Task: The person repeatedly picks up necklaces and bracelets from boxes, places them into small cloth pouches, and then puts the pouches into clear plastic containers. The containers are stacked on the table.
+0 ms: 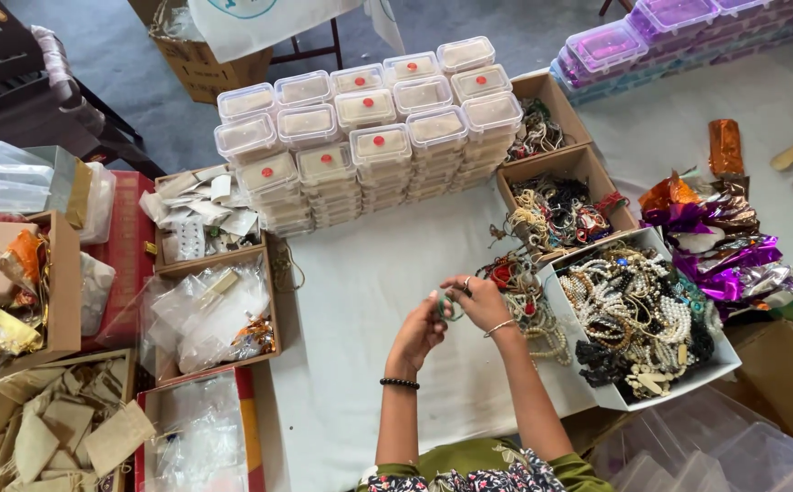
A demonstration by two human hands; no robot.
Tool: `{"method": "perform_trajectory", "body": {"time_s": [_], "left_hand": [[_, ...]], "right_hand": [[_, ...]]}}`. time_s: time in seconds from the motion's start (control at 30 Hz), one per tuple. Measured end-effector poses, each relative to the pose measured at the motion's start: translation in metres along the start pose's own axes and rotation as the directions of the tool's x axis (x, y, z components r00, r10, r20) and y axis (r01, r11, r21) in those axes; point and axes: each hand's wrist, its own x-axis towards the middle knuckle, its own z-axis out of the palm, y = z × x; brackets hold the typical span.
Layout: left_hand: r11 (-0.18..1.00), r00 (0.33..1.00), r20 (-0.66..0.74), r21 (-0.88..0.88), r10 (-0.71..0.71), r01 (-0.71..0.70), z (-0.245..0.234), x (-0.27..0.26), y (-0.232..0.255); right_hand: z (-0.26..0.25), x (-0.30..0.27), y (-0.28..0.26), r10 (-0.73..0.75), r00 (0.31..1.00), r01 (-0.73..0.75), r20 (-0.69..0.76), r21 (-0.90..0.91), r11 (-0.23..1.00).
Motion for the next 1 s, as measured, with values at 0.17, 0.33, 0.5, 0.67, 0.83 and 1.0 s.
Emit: {"method": "perform_trajectory", "body": {"time_s": [0.17,0.33,0.5,0.67,0.83,1.0], "left_hand": [[0.979,0.991,-0.101,-0.178,0.085,-0.102,0.021,-0.024,0.023],[0.98,0.968,-0.193,-0.087,0.158,-0.177,0.03,-0.036,0.036],[0.974,0.986,-0.138,0.215,0.095,-0.064,0.021,-0.037,0.03],[0.996,0.996,0.035,-0.024,0.082,-0.081,0.014,-0.033,0.022],[0.942,0.989,-0.038,-0.302,0.142,-0.147,0.034,-0.056,0.051],[0.915,0.895,-0.236,0.238,0.379,-0.325,0.02,-0.034,0.022]], "right_hand": [[0.011,-0.005,-0.011,0.073,0.996,-0.075,0.044,0.033,0.997],[-0.01,-0.01,-0.048,0.026,0.982,-0.036,0.186,0.047,0.998],[-0.01,-0.007,-0.037,0.031,0.997,-0.039,0.075,0.108,0.993],[0.004,-0.007,-0.01,0.03,0.992,-0.029,-0.119,0.017,0.999],[0.01,-0.01,-0.016,0.135,0.991,-0.126,-0.017,0.262,0.957],[0.009,-0.014,-0.032,-0.221,0.975,0.22,-0.004,0.131,0.967]]}}
